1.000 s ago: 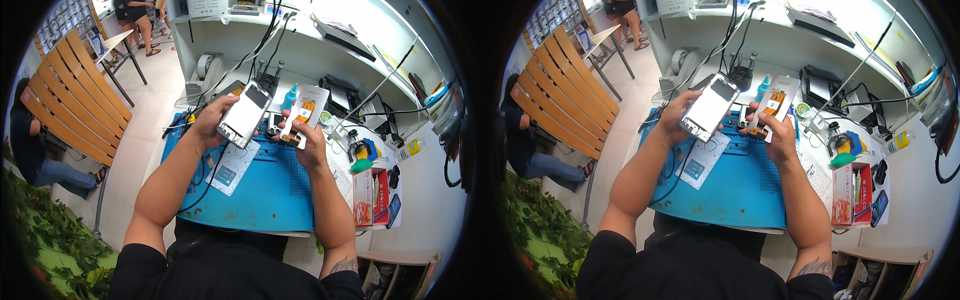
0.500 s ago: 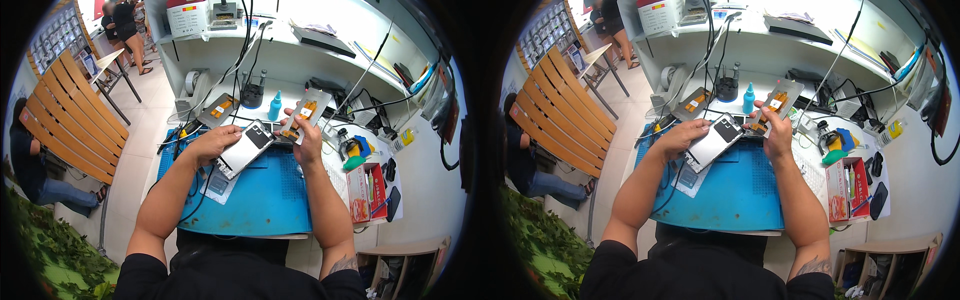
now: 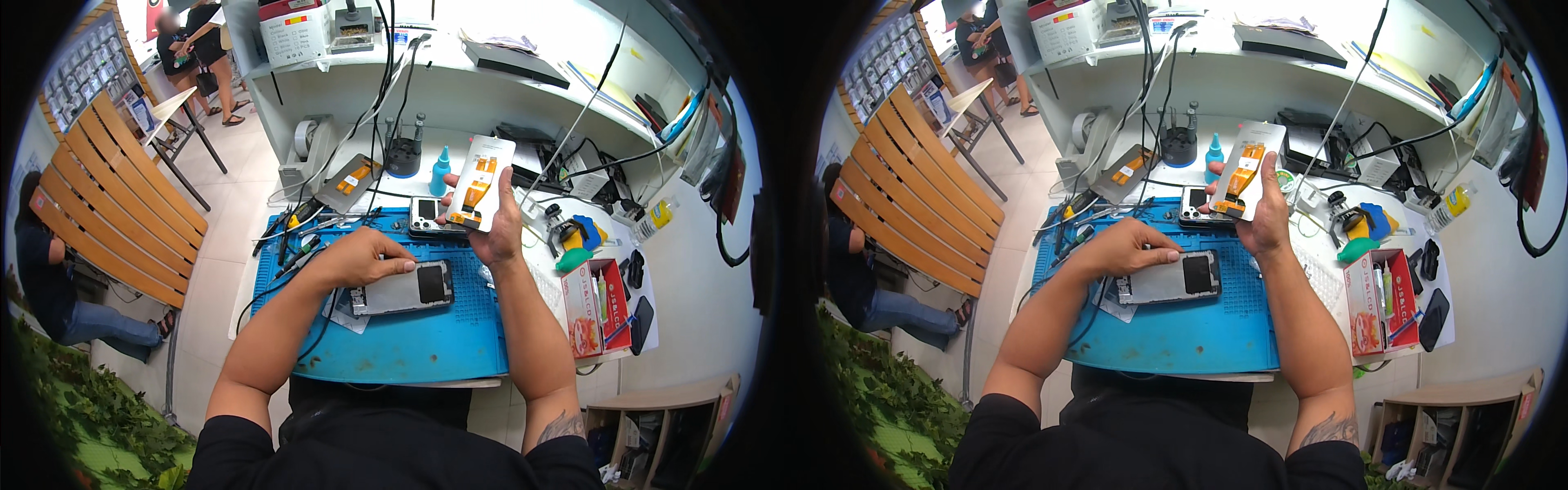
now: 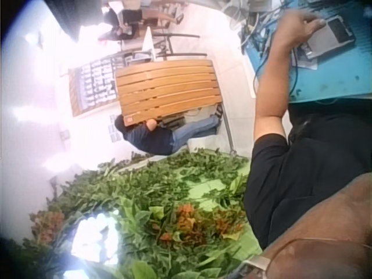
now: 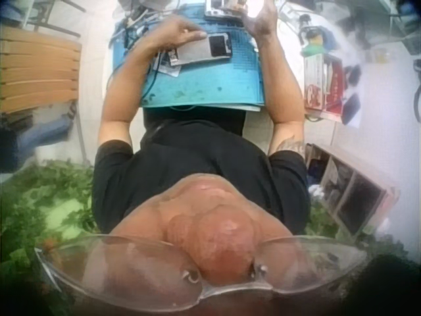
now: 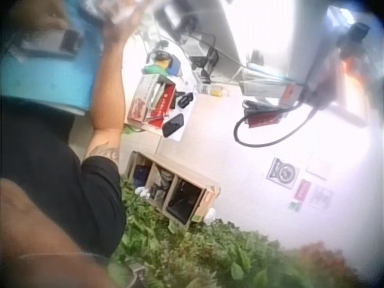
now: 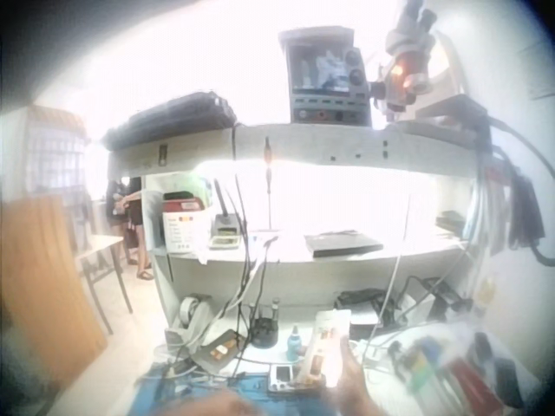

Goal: The person disassembles a mobile phone by removing internal components and unscrewing parts with a screwdriver and a metal tool.

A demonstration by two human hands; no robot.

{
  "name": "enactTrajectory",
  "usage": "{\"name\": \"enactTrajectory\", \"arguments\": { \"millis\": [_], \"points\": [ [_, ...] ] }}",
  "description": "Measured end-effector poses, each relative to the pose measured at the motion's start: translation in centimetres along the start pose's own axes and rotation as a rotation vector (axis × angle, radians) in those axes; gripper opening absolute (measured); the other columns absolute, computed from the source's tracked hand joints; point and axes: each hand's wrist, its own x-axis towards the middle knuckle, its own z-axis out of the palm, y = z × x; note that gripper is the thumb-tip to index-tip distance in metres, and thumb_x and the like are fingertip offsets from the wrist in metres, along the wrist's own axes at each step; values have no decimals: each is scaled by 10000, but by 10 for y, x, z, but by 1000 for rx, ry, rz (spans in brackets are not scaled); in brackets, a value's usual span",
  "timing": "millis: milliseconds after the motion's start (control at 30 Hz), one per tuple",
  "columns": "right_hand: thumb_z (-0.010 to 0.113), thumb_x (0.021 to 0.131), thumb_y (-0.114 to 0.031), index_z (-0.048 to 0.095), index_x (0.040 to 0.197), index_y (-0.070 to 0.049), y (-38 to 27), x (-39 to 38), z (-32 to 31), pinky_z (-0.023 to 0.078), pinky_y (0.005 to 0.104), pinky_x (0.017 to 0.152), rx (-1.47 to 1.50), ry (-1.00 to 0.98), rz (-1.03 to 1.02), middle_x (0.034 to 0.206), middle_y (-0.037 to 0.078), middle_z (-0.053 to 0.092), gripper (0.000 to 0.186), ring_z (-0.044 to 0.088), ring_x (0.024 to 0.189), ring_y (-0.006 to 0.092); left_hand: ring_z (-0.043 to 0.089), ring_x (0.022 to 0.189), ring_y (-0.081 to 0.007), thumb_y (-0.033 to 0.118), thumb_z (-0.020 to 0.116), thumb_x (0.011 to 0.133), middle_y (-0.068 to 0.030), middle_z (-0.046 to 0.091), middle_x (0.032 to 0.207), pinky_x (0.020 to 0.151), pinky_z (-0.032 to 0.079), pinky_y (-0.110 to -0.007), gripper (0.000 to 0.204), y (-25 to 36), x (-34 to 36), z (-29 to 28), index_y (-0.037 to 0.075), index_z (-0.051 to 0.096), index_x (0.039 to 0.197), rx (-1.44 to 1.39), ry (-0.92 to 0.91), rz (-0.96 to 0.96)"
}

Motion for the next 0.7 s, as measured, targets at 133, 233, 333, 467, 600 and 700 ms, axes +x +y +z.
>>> {"name": "enactTrajectory", "arguments": {
  "millis": [133, 233, 333, 467, 600, 700],
  "points": [
    [308, 1229, -699, 357, 1769, -83, -3, -4, 6, 740, 576, 862, 43, -12, 60, 1452, 262, 687, 821, 788, 1118, 332, 799, 966, -349, 345, 833, 1061, -117, 842, 1011, 869, 621, -457, 257, 3, 2, 8, 144, 924, 1193, 203, 58, 153],
    [285, 1232, -698, 374, 1763, -84, 0, -7, 6, 727, 602, 878, 130, -56, 100, 1454, 254, 695, 816, 783, 1118, 357, 787, 923, -333, 342, 849, 1044, -105, 812, 971, 833, 611, -452, 241, 3, 3, 11, 146, 923, 1162, 313, 92, 203],
    [291, 1242, -666, 392, 1751, -77, 8, -7, 11, 717, 611, 867, 166, -93, 167, 1450, 247, 710, 786, 781, 1124, 370, 783, 910, -328, 340, 868, 1018, -101, 794, 946, 816, 608, -448, 229, -3, 1, 11, 135, 920, 1108, 348, 130, 216],
    [358, 1248, -555, 467, 1698, -29, 22, -9, 11, 709, 602, 849, 161, -145, 183, 1438, 247, 729, 701, 780, 1129, 369, 794, 898, -321, 344, 893, 984, -127, 811, 947, 801, 612, -448, 270, -7, -4, 0, 87, 900, 1065, 336, 216, 190],
    [612, 1059, -427, 572, 1597, 55, 16, -23, 21, 706, 548, 885, -258, -124, 27, 1431, 228, 731, 724, 769, 1150, 335, 743, 834, -137, 306, 802, 1138, -48, 834, 975, 760, 590, -316, 309, -9, 8, -9, 24, 829, 1261, -445, 285, 78],
    [674, 951, -378, 531, 1634, 40, 25, -27, 1, 693, 499, 896, -313, -247, 122, 1443, 226, 710, 813, 747, 1218, 330, 772, 969, -140, 306, 762, 1171, -39, 819, 1111, 851, 634, -316, 362, -10, 15, 0, 40, 763, 1416, -732, 267, 147]
  ]
}}
